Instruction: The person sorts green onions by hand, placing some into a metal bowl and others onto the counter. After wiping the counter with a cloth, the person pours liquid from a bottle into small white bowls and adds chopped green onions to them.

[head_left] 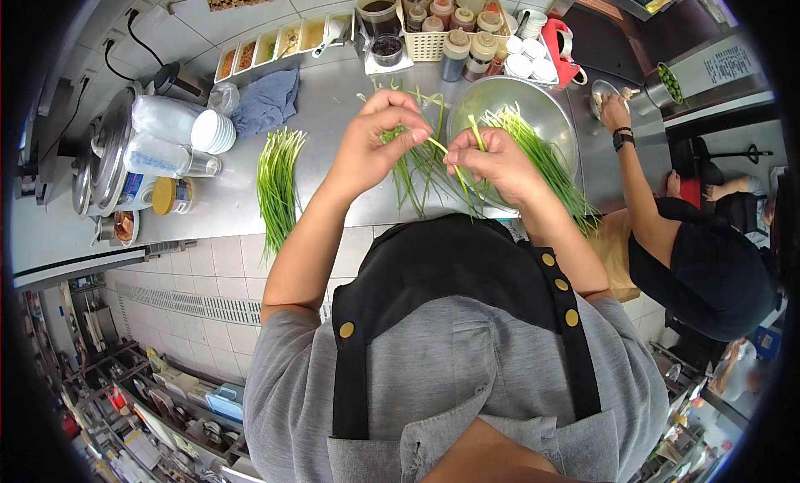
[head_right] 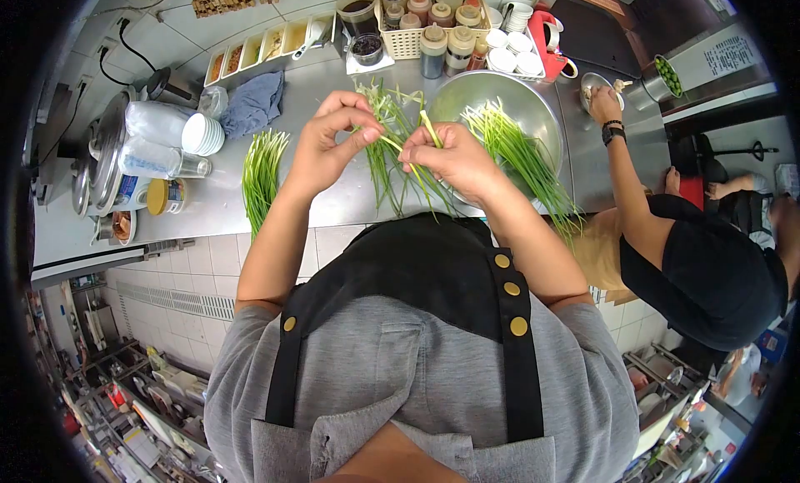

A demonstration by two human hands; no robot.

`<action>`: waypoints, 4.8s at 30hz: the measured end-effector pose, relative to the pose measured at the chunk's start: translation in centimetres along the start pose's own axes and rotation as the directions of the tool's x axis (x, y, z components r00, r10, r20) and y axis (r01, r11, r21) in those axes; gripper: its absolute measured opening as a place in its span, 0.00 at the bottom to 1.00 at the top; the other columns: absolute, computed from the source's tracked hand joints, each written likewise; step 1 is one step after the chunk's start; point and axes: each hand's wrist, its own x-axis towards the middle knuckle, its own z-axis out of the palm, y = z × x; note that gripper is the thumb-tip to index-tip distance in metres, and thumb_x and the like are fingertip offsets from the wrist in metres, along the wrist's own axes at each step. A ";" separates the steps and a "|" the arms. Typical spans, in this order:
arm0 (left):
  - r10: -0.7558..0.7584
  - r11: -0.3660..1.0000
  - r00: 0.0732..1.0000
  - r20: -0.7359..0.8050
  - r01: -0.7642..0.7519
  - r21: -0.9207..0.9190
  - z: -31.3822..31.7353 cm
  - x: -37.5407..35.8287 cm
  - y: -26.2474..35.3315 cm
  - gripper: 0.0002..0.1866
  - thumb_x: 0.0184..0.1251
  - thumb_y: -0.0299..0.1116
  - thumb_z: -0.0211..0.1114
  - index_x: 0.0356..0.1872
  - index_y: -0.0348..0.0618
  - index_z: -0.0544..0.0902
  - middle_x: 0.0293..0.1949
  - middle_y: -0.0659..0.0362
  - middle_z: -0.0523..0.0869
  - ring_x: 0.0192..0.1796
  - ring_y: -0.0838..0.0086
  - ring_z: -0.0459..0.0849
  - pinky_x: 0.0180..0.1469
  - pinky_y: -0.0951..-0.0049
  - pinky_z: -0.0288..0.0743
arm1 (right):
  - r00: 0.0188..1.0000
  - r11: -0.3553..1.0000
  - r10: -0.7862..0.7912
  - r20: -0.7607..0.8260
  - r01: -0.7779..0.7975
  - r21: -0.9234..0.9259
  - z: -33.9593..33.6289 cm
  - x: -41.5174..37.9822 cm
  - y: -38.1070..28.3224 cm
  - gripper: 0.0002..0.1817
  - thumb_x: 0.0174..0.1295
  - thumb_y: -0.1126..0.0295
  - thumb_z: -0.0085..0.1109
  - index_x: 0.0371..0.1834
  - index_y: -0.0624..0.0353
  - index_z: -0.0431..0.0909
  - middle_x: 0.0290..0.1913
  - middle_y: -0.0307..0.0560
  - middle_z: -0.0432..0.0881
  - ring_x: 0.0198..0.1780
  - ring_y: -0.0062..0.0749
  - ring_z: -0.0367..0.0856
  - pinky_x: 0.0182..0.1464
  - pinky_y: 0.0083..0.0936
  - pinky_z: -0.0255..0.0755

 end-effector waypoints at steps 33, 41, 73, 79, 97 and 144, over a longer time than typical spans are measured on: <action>0.085 0.968 0.950 -0.300 -0.006 0.252 0.6 0.9 -1.6 0.03 0.62 0.23 0.62 0.35 0.39 0.77 0.43 0.53 0.73 0.47 0.63 0.74 0.53 0.70 0.67 | 0.994 0.996 -0.084 -0.076 0.082 -0.035 0.2 0.1 0.3 0.04 0.55 0.70 0.62 0.28 0.58 0.80 0.25 0.36 0.82 0.23 0.12 0.68 0.24 0.14 0.60; 0.031 0.959 0.877 -0.480 0.110 0.262 -1.2 1.1 -6.3 0.05 0.66 0.29 0.63 0.39 0.39 0.81 0.43 0.56 0.77 0.44 0.74 0.75 0.46 0.76 0.72 | 0.992 0.999 -0.047 -0.114 0.046 -0.018 -0.2 -0.3 0.7 0.05 0.56 0.69 0.63 0.30 0.57 0.80 0.26 0.35 0.82 0.23 0.11 0.68 0.24 0.14 0.59; -0.332 0.518 0.935 -0.125 0.292 0.804 2.9 -4.7 -15.9 0.08 0.56 0.37 0.68 0.36 0.50 0.86 0.36 0.57 0.83 0.43 0.61 0.81 0.48 0.62 0.75 | 0.982 0.992 0.067 -0.175 -0.047 0.117 -1.9 0.0 2.4 0.08 0.60 0.66 0.61 0.33 0.58 0.81 0.29 0.37 0.83 0.21 0.11 0.65 0.24 0.14 0.60; -0.457 0.799 0.884 -0.101 0.457 0.391 1.7 -3.6 -17.1 0.08 0.58 0.40 0.67 0.35 0.52 0.88 0.40 0.56 0.83 0.48 0.61 0.79 0.50 0.60 0.72 | 0.982 0.991 0.071 -0.177 -0.048 0.126 -2.0 0.0 2.2 0.07 0.60 0.66 0.60 0.33 0.58 0.81 0.29 0.37 0.83 0.21 0.12 0.65 0.24 0.14 0.59; -0.458 0.739 0.847 0.270 0.531 -0.414 2.7 1.9 -3.8 0.10 0.64 0.36 0.66 0.40 0.40 0.83 0.37 0.66 0.83 0.41 0.83 0.77 0.48 0.78 0.69 | 0.969 0.990 0.068 -0.239 -0.037 0.135 -1.8 2.2 3.3 0.09 0.57 0.64 0.67 0.33 0.57 0.82 0.25 0.30 0.78 0.22 0.10 0.64 0.24 0.14 0.57; -0.367 0.861 0.850 -0.377 0.464 0.207 -4.2 -3.0 -2.4 0.13 0.57 0.42 0.70 0.37 0.44 0.84 0.36 0.56 0.87 0.35 0.67 0.85 0.39 0.69 0.77 | 0.986 0.779 -0.015 0.165 -0.092 0.621 0.2 3.9 1.5 0.22 0.66 0.66 0.47 0.61 0.64 0.69 0.47 0.44 0.76 0.50 0.33 0.75 0.59 0.40 0.71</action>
